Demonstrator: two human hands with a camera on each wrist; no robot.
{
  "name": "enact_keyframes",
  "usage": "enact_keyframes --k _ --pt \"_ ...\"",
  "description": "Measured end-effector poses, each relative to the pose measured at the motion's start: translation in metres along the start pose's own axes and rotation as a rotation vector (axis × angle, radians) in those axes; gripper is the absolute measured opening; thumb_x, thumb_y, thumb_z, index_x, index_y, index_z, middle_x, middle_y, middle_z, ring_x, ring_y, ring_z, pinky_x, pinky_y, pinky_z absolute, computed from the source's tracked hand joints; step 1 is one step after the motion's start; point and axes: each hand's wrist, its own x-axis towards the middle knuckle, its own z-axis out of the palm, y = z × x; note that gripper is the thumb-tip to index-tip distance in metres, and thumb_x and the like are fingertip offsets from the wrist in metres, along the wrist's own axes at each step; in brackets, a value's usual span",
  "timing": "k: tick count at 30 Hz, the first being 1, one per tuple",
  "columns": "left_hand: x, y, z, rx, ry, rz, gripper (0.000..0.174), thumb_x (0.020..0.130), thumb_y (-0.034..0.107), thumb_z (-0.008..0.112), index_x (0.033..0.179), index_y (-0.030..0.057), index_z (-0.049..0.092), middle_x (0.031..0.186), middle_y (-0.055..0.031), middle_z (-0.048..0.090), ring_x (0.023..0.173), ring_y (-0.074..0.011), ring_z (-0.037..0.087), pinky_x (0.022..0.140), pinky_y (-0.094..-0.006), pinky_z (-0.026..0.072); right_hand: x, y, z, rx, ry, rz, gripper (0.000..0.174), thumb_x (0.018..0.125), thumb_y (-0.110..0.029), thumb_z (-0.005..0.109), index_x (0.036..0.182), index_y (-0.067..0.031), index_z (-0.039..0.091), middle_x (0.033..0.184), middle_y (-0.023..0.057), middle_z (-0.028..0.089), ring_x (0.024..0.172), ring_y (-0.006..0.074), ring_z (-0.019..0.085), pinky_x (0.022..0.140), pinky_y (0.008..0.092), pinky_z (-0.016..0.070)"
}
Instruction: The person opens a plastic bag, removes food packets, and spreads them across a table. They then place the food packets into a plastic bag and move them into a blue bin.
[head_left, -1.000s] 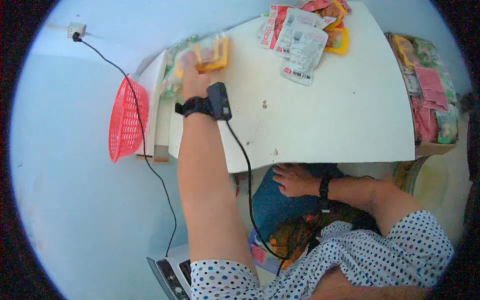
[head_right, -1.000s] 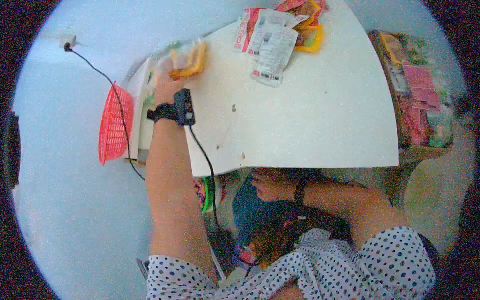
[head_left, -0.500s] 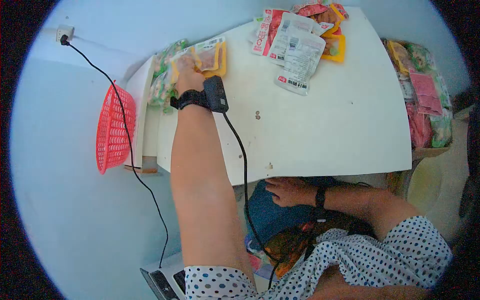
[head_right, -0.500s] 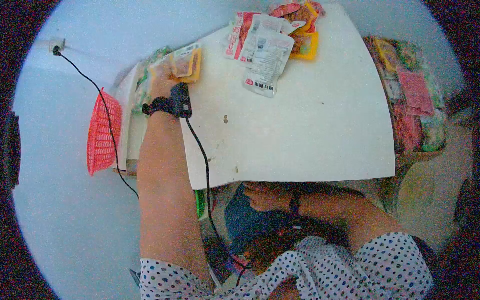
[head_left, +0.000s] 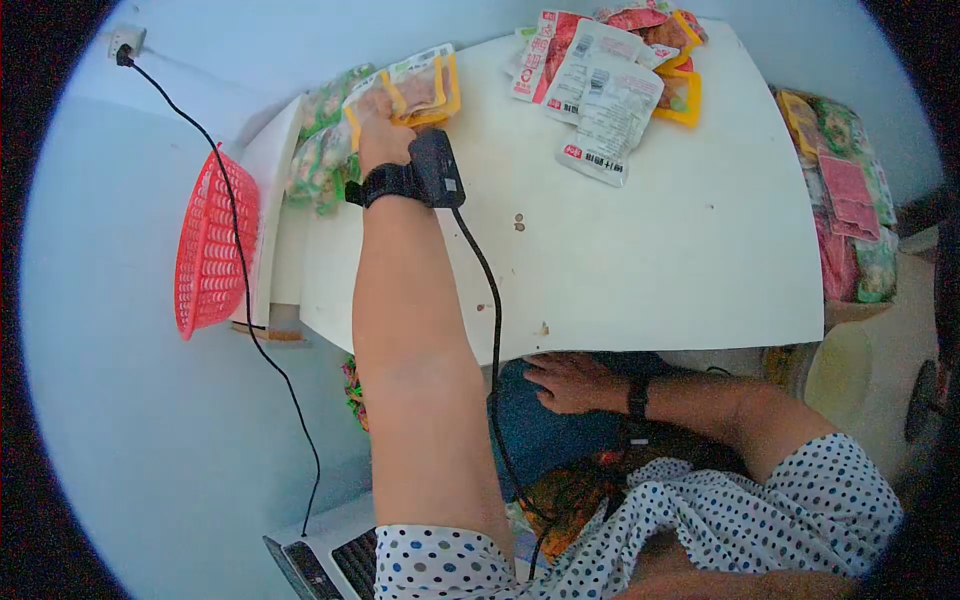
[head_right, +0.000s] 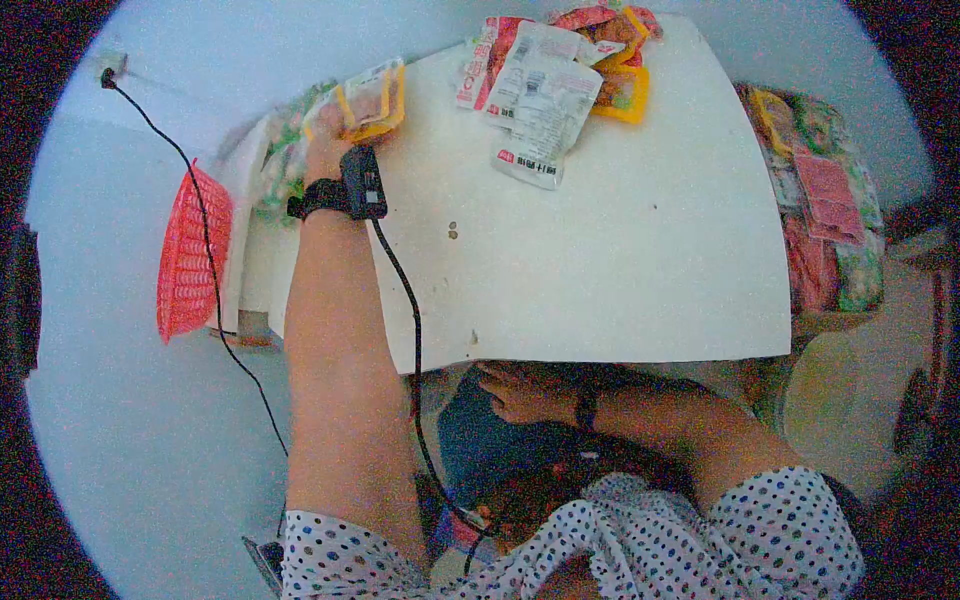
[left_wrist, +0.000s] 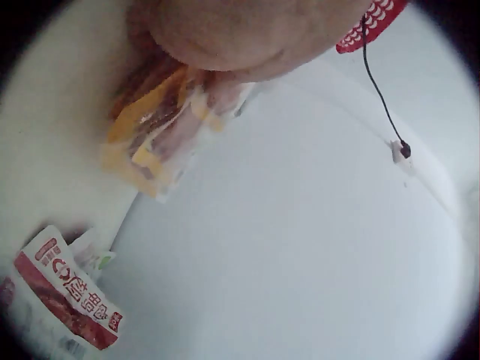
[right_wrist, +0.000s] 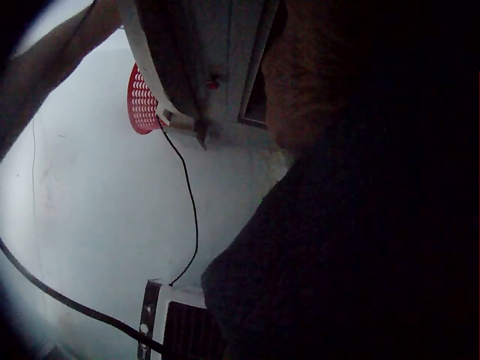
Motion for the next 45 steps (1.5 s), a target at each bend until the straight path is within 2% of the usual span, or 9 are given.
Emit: enact_keyframes --k 7,12,14,19,28,33,37,40,45 --pt "0.036 -0.022 0.008 -0.097 0.262 0.052 0.035 0.088 0.013 0.061 0.119 0.0025 0.048 0.116 -0.0141 0.054 0.098 -0.0303 0.059 0.083 -0.0486 0.0507 -0.006 0.002 0.002 -0.014 0.002 0.000 0.040 0.084 -0.027 0.055 0.117 -0.0042 0.058 0.133 0.0172 0.047 0.124 0.0320 0.044 0.102 0.0473 0.0384" --pt "0.039 -0.053 -0.008 -0.114 0.221 0.041 0.035 0.092 0.021 0.059 0.117 0.0003 0.048 0.113 -0.0137 0.054 0.104 -0.0252 0.057 0.084 -0.0463 0.0518 0.002 0.002 -0.001 0.004 -0.084 0.028 0.040 0.084 -0.027 0.055 0.115 -0.0035 0.058 0.134 0.0174 0.046 0.127 0.0318 0.041 0.105 0.0491 0.0339" --pt "0.006 -0.032 0.008 -0.372 0.129 -0.110 0.035 0.094 0.024 0.056 0.119 0.0014 0.048 0.114 -0.0131 0.054 0.107 -0.0237 0.055 0.086 -0.0448 0.0515 0.003 0.008 0.006 0.031 -0.029 -0.007 0.039 0.083 -0.027 0.054 0.114 -0.0035 0.058 0.135 0.0174 0.046 0.128 0.0321 0.039 0.106 0.0496 0.0324" --pt "-0.083 -0.006 -0.006 -0.165 -0.123 0.098 0.039 0.097 0.021 0.049 0.134 0.0084 0.041 0.130 -0.0116 0.049 0.120 -0.0275 0.048 0.098 -0.0459 0.0435 0.006 0.007 -0.008 -0.051 -0.091 -0.033 0.042 0.085 -0.029 0.055 0.119 -0.0054 0.057 0.139 0.0167 0.043 0.132 0.0344 0.035 0.107 0.0500 0.0320" --pt "-0.368 0.010 -0.122 -0.250 0.291 0.136 0.048 0.095 0.018 0.052 0.139 0.0075 0.036 0.139 -0.0071 0.045 0.124 -0.0249 0.047 0.101 -0.0441 0.0421 0.026 0.037 0.001 -0.146 -0.065 0.058 0.042 0.083 -0.027 0.057 0.120 -0.0075 0.058 0.137 0.0171 0.045 0.130 0.0363 0.037 0.108 0.0465 0.0318" --pt "-0.571 -0.078 -0.254 -0.159 0.720 0.255 0.050 0.093 0.016 0.057 0.138 0.0058 0.037 0.135 -0.0066 0.048 0.118 -0.0214 0.051 0.097 -0.0402 0.0450 0.037 0.051 0.004 -0.274 -0.008 -0.040 0.041 0.081 -0.023 0.061 0.120 -0.0099 0.058 0.136 0.0163 0.046 0.129 0.0335 0.040 0.107 0.0442 0.0327" --pt "-0.690 -0.181 -0.298 -0.145 1.105 0.255 0.046 0.094 0.012 0.055 0.137 0.0060 0.039 0.132 -0.0051 0.049 0.113 -0.0213 0.053 0.088 -0.0378 0.0490 0.038 0.071 -0.002 -0.398 0.025 -0.079 0.040 0.083 -0.020 0.061 0.121 -0.0098 0.057 0.137 0.0139 0.046 0.129 0.0319 0.039 0.108 0.0415 0.0319" --pt "-0.737 -0.229 -0.269 -0.109 1.188 0.165 0.044 0.093 0.012 0.056 0.135 0.0071 0.042 0.128 -0.0043 0.051 0.112 -0.0213 0.053 0.089 -0.0403 0.0478 0.034 0.088 -0.009 -0.472 0.024 -0.071 0.039 0.084 -0.020 0.060 0.121 -0.0096 0.056 0.136 0.0141 0.046 0.129 0.0325 0.040 0.108 0.0409 0.0322" --pt "-0.772 -0.358 -0.251 -0.512 1.189 0.165 0.040 0.092 0.017 0.058 0.130 0.0101 0.046 0.120 -0.0033 0.055 0.106 -0.0206 0.055 0.086 -0.0389 0.0483 0.014 0.137 -0.027 -0.481 0.000 -0.092 0.040 0.085 -0.022 0.060 0.123 -0.0102 0.054 0.138 0.0151 0.044 0.129 0.0342 0.038 0.109 0.0427 0.0298"
